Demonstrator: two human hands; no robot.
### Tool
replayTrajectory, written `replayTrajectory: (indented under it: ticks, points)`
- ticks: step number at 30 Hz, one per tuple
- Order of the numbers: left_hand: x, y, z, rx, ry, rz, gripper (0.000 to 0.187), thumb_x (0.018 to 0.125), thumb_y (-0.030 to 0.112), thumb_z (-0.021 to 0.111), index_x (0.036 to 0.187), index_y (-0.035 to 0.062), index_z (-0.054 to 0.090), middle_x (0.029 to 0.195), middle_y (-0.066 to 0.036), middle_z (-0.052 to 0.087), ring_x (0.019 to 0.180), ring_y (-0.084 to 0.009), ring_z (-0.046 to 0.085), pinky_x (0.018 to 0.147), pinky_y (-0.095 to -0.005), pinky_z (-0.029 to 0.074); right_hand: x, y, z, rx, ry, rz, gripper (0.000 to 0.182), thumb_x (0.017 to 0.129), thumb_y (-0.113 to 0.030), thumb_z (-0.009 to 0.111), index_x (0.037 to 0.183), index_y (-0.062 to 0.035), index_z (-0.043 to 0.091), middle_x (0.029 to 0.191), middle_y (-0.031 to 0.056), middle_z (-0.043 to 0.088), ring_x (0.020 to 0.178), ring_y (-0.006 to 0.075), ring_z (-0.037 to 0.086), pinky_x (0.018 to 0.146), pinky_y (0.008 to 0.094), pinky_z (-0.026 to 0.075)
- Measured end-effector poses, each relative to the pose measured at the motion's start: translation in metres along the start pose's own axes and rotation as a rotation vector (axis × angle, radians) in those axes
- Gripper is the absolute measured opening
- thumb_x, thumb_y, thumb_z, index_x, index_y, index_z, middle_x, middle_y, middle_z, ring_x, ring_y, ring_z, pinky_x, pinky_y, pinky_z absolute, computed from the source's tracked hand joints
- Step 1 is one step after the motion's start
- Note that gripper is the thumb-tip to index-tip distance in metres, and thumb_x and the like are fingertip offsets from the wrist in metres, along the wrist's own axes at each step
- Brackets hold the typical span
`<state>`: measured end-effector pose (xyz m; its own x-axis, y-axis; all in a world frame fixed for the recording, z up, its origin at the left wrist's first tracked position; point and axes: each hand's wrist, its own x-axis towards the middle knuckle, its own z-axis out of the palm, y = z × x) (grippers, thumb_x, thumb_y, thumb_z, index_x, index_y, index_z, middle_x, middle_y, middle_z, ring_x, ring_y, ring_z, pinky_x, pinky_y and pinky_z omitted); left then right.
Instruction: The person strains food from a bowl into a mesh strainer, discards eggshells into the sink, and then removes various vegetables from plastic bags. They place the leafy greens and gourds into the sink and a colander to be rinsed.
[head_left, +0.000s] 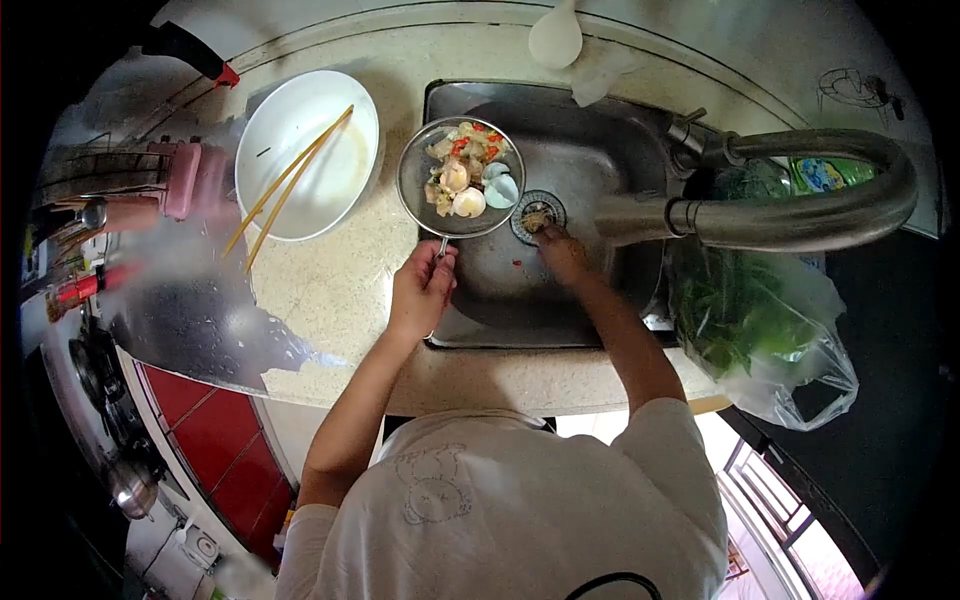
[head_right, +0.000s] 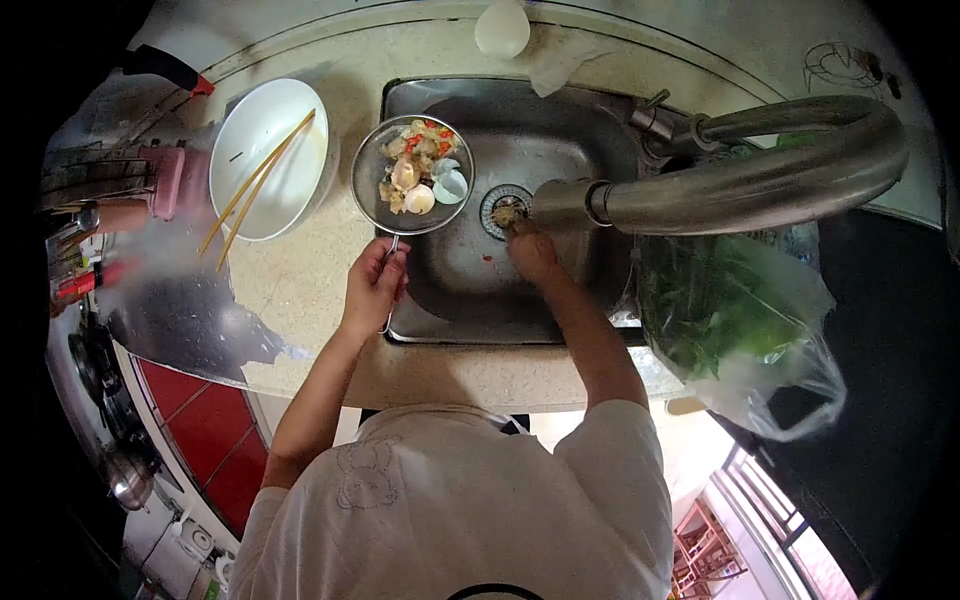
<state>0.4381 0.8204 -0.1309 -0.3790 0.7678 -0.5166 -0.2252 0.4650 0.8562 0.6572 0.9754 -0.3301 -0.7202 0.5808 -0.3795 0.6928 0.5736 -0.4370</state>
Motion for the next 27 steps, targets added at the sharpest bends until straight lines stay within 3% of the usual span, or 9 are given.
replayTrajectory:
  ticks: [1,7,10,13,16,19,22,25,27]
  points:
    - [0.0,0.001,0.0,0.001,0.003,0.003,0.013,0.093,0.015,0.046,0.101,0.0056,0.052,0.065,0.002,0.048,0.049,-0.005,0.041,0.044,-0.0191,0.034,-0.004,-0.009,0.001,-0.236,0.172,-0.205,0.035,0.079,-0.015,0.057,0.113,-0.006,0.056,0.112,0.0176,0.054,0.101,0.0329,0.054,0.088,0.0415,0.045]
    - [-0.002,-0.003,-0.001,0.016,0.002,-0.001,0.013,0.094,0.016,0.046,0.1,0.0062,0.052,0.064,0.002,0.047,0.049,-0.0047,0.041,0.044,-0.0188,0.034,0.01,-0.024,0.009,-0.205,0.076,0.052,0.034,0.078,-0.02,0.06,0.107,-0.0031,0.057,0.108,0.0156,0.057,0.098,0.0297,0.057,0.078,0.0412,0.05]
    - [-0.004,-0.004,-0.001,-0.024,0.001,0.016,0.013,0.093,0.016,0.047,0.1,0.0068,0.052,0.064,0.003,0.047,0.048,-0.0043,0.04,0.044,-0.0189,0.033,0.017,-0.02,0.0,-0.165,0.075,0.068,0.026,0.077,-0.018,0.061,0.1,-0.0043,0.058,0.099,0.0157,0.06,0.089,0.0309,0.06,0.074,0.0427,0.049]
    - [-0.005,-0.005,-0.003,0.006,0.006,-0.022,0.013,0.093,0.016,0.047,0.101,0.0071,0.052,0.063,0.003,0.047,0.048,-0.0042,0.04,0.043,-0.0188,0.033,0.022,-0.025,-0.011,-0.176,-0.081,0.18,0.021,0.078,-0.021,0.061,0.092,-0.0044,0.059,0.087,0.0154,0.061,0.08,0.0326,0.06,0.073,0.043,0.048]
    - [-0.008,-0.004,-0.003,0.002,0.008,-0.004,0.012,0.093,0.016,0.047,0.1,0.007,0.052,0.063,0.003,0.047,0.047,-0.0042,0.04,0.043,-0.0184,0.032,0.008,-0.021,-0.014,-0.03,0.184,0.065,0.022,0.079,-0.021,0.061,0.093,-0.0038,0.059,0.087,0.0157,0.062,0.081,0.0334,0.06,0.074,0.0432,0.048]
    - [-0.008,-0.004,-0.005,-0.035,0.015,-0.008,0.012,0.092,0.013,0.048,0.099,0.0053,0.052,0.063,0.002,0.048,0.047,-0.0044,0.04,0.042,-0.0192,0.034,0.014,-0.007,-0.013,0.17,0.464,0.293,0.025,0.079,-0.021,0.06,0.1,-0.0061,0.06,0.088,0.0158,0.062,0.082,0.0337,0.06,0.074,0.0439,0.048]
    - [-0.007,-0.004,-0.004,-0.055,0.002,-0.022,0.012,0.092,0.013,0.048,0.099,0.0053,0.052,0.063,0.002,0.048,0.047,-0.0043,0.04,0.043,-0.0191,0.034,0.027,0.004,-0.002,0.011,0.613,0.16,0.031,0.08,-0.019,0.058,0.109,-0.0071,0.059,0.088,0.0165,0.061,0.081,0.0335,0.06,0.074,0.0435,0.048]
    - [-0.005,-0.007,-0.004,-0.031,0.007,0.0,0.012,0.092,0.013,0.048,0.1,0.0052,0.052,0.063,0.002,0.048,0.048,-0.0041,0.04,0.043,-0.019,0.034,0.033,-0.008,0.011,-0.025,0.114,0.18,0.034,0.085,-0.026,0.056,0.114,-0.007,0.053,0.103,0.0144,0.06,0.095,0.0323,0.056,0.083,0.0427,0.043]
    - [-0.005,-0.005,-0.004,-0.033,-0.001,0.0,0.012,0.092,0.013,0.048,0.1,0.0053,0.053,0.063,0.002,0.048,0.048,-0.004,0.041,0.043,-0.019,0.034,0.026,-0.011,0.006,0.208,0.131,0.131,0.032,0.086,-0.023,0.054,0.112,-0.0043,0.053,0.101,0.0148,0.06,0.093,0.0323,0.056,0.081,0.0427,0.044]
